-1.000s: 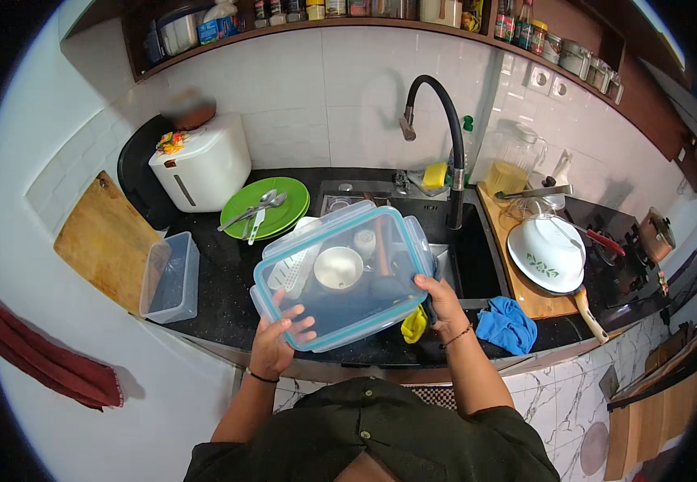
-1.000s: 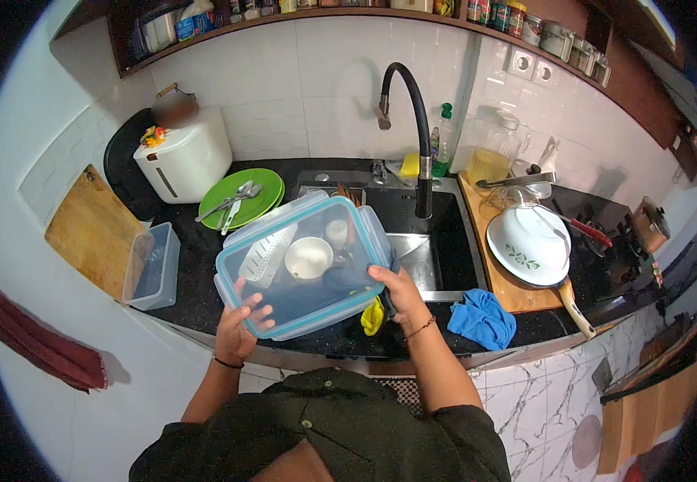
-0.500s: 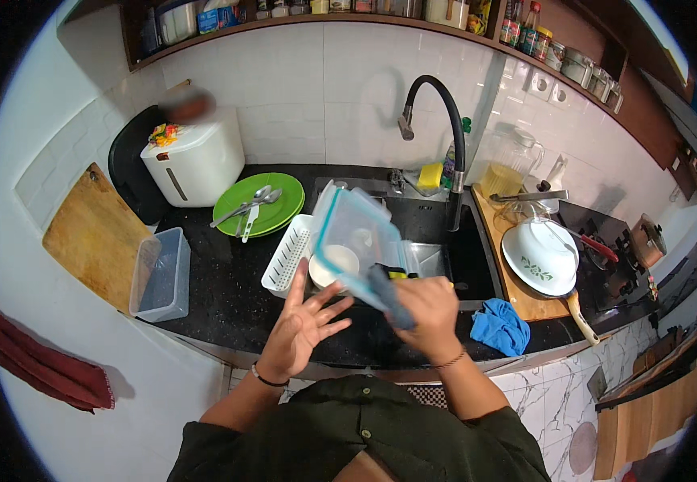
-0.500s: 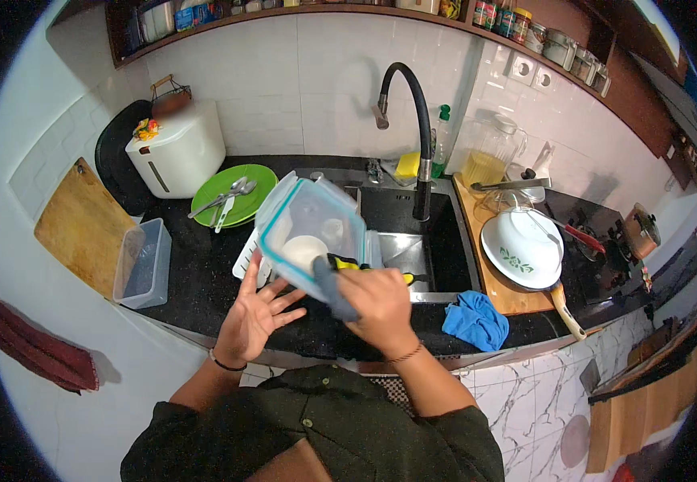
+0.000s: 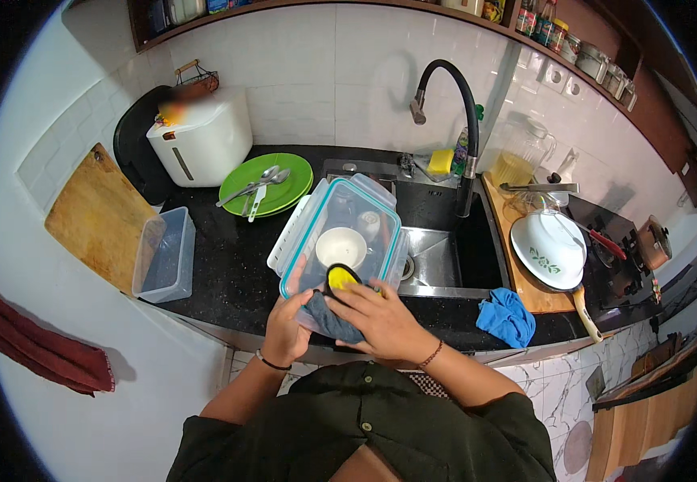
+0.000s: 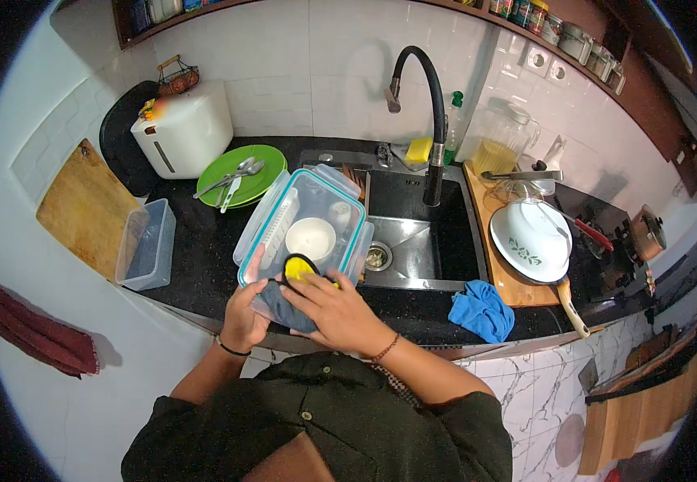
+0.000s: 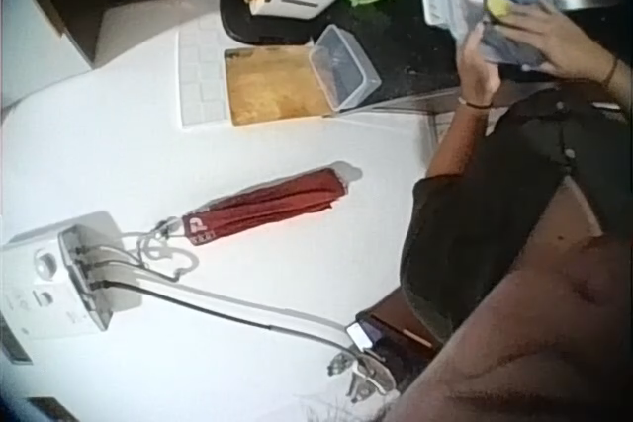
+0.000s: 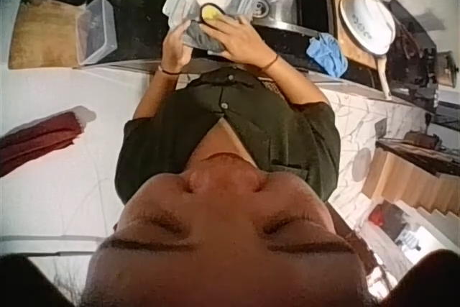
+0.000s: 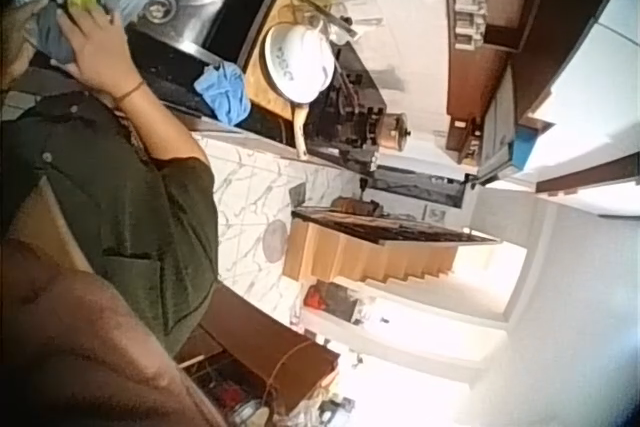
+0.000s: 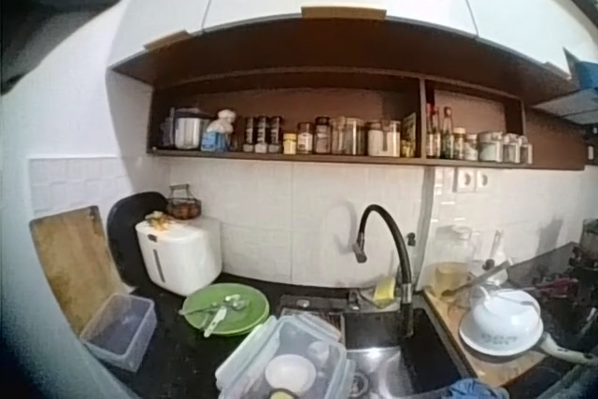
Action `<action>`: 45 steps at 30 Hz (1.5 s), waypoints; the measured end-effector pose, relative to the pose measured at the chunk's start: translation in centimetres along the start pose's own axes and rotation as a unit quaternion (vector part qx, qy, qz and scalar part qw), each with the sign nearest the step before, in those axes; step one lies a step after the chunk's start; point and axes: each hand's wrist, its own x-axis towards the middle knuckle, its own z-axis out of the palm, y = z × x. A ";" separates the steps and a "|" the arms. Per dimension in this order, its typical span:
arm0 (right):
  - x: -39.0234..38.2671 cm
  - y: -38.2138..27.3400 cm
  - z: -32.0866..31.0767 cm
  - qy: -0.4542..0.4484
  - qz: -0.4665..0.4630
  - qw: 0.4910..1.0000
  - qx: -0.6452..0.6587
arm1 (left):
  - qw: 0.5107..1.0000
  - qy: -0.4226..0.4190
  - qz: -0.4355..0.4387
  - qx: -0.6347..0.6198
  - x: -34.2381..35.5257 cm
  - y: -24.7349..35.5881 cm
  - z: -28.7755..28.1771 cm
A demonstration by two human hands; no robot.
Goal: The person is drying various kitchen utensils and containers such as a spoon, cup, glass, and spatula with a blue cloth.
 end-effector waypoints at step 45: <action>6.2 4.8 3.8 0.158 0.145 0.977 -0.006 | 0.990 0.036 -0.064 0.119 -1.8 0.1 -2.3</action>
